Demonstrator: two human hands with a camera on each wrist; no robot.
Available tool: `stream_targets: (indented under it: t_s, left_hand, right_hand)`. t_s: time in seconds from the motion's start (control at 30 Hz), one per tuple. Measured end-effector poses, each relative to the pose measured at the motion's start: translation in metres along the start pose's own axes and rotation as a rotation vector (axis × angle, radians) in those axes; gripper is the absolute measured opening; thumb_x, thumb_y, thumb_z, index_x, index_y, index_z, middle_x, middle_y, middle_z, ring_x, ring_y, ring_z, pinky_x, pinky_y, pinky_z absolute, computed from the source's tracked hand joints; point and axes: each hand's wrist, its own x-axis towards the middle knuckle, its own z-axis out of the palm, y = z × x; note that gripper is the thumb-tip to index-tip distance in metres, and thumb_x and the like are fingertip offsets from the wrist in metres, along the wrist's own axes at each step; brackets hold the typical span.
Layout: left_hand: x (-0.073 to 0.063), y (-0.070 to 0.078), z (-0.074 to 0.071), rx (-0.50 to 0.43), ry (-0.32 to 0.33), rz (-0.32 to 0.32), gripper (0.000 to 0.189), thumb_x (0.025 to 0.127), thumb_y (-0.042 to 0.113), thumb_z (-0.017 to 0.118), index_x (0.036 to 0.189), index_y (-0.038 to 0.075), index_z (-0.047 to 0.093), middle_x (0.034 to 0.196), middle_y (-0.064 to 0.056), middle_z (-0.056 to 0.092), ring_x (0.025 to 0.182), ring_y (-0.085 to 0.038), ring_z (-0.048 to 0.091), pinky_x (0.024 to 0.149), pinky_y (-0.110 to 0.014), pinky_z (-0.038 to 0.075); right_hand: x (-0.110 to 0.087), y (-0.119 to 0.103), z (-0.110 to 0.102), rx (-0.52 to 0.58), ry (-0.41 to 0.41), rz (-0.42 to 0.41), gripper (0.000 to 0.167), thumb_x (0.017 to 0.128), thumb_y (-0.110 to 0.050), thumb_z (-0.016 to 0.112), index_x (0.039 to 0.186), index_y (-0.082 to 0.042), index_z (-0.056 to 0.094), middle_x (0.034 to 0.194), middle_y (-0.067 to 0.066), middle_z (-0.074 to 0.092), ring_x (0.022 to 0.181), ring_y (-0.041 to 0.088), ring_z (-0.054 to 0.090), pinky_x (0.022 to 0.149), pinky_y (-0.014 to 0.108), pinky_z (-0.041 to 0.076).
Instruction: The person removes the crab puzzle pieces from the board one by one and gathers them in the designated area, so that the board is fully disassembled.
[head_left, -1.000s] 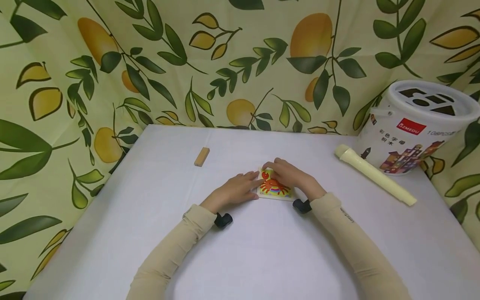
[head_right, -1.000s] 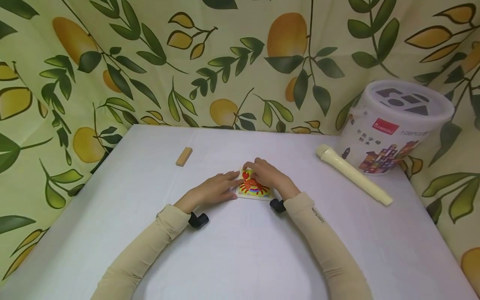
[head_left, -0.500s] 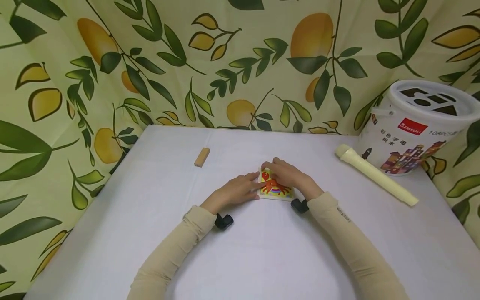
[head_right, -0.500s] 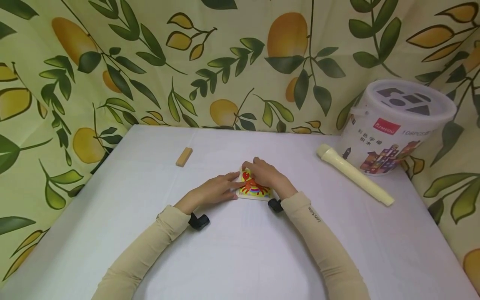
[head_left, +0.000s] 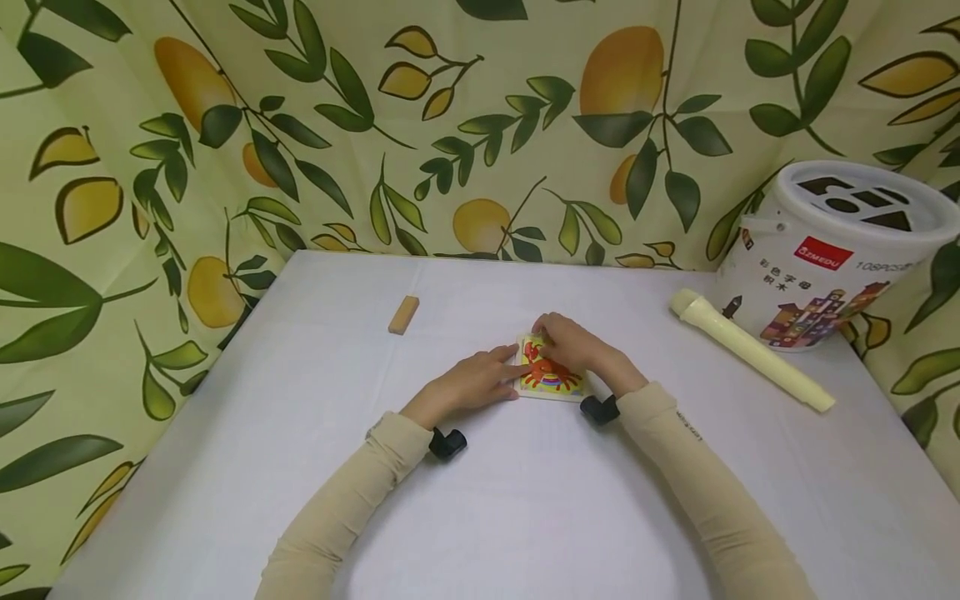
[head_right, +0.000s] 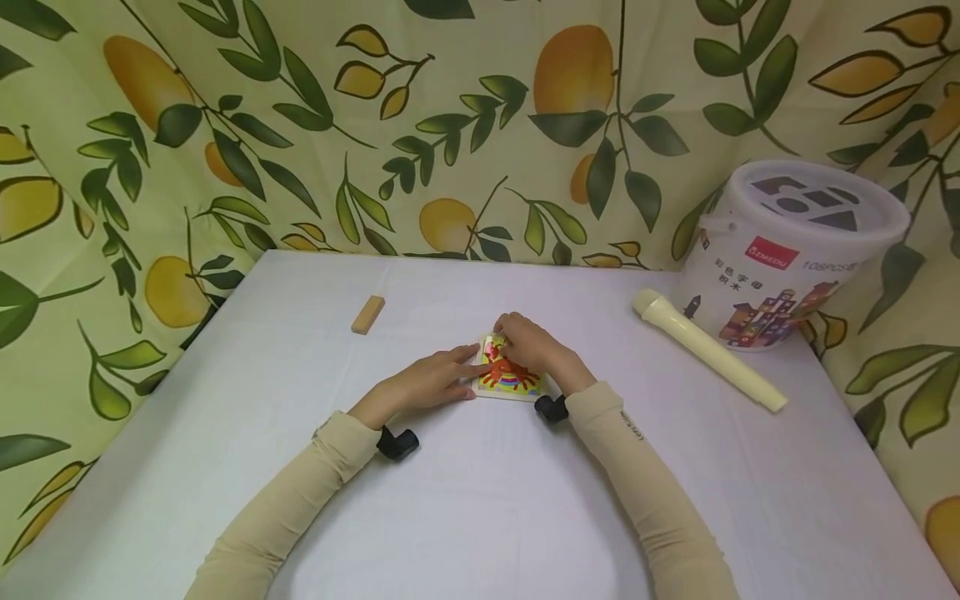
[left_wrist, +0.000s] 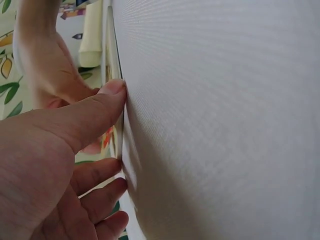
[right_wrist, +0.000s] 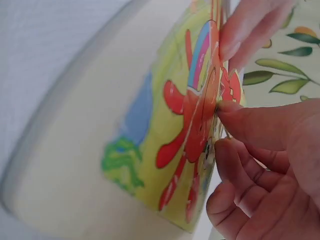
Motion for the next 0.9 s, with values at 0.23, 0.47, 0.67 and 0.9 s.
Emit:
stream_targets:
  t_s: [0.23, 0.47, 0.67, 0.9]
  left_hand:
    - [-0.001, 0.001, 0.0, -0.017, -0.003, 0.019, 0.049, 0.092, 0.035, 0.053, 0.139, 0.023, 0.042, 0.15, -0.014, 0.028, 0.136, -0.029, 0.032, 0.104, -0.046, 0.036]
    - [-0.001, 0.001, -0.001, -0.041, -0.008, 0.003, 0.05, 0.092, 0.036, 0.053, 0.14, 0.023, 0.04, 0.152, -0.012, 0.024, 0.138, -0.027, 0.028, 0.106, -0.045, 0.033]
    - [-0.001, -0.001, 0.001, -0.026, -0.004, 0.003, 0.051, 0.092, 0.036, 0.054, 0.14, 0.025, 0.04, 0.152, -0.01, 0.024, 0.139, -0.025, 0.026, 0.107, -0.044, 0.032]
    - [-0.001, -0.001, 0.002, -0.052, 0.016, 0.015, 0.05, 0.091, 0.034, 0.055, 0.139, 0.025, 0.041, 0.152, -0.011, 0.024, 0.138, -0.025, 0.028, 0.107, -0.044, 0.033]
  right_hand:
    - [-0.001, 0.009, -0.006, 0.174, 0.066, 0.009, 0.012, 0.089, -0.01, 0.059, 0.099, -0.005, 0.062, 0.092, 0.01, 0.061, 0.082, 0.021, 0.052, 0.073, 0.029, 0.049]
    - [-0.018, 0.028, -0.032, 0.294, 0.116, 0.143, 0.02, 0.091, -0.017, 0.058, 0.105, -0.006, 0.065, 0.103, 0.011, 0.064, 0.087, 0.023, 0.052, 0.076, 0.029, 0.047]
    - [-0.044, 0.063, -0.049, 0.323, 0.156, 0.284, 0.024, 0.09, -0.017, 0.059, 0.107, -0.001, 0.064, 0.105, 0.015, 0.063, 0.083, 0.021, 0.052, 0.071, 0.025, 0.049]
    - [-0.054, 0.083, -0.043, 0.345, 0.136, 0.375, 0.025, 0.089, -0.017, 0.061, 0.108, -0.001, 0.065, 0.102, 0.013, 0.062, 0.084, 0.02, 0.049, 0.068, 0.022, 0.044]
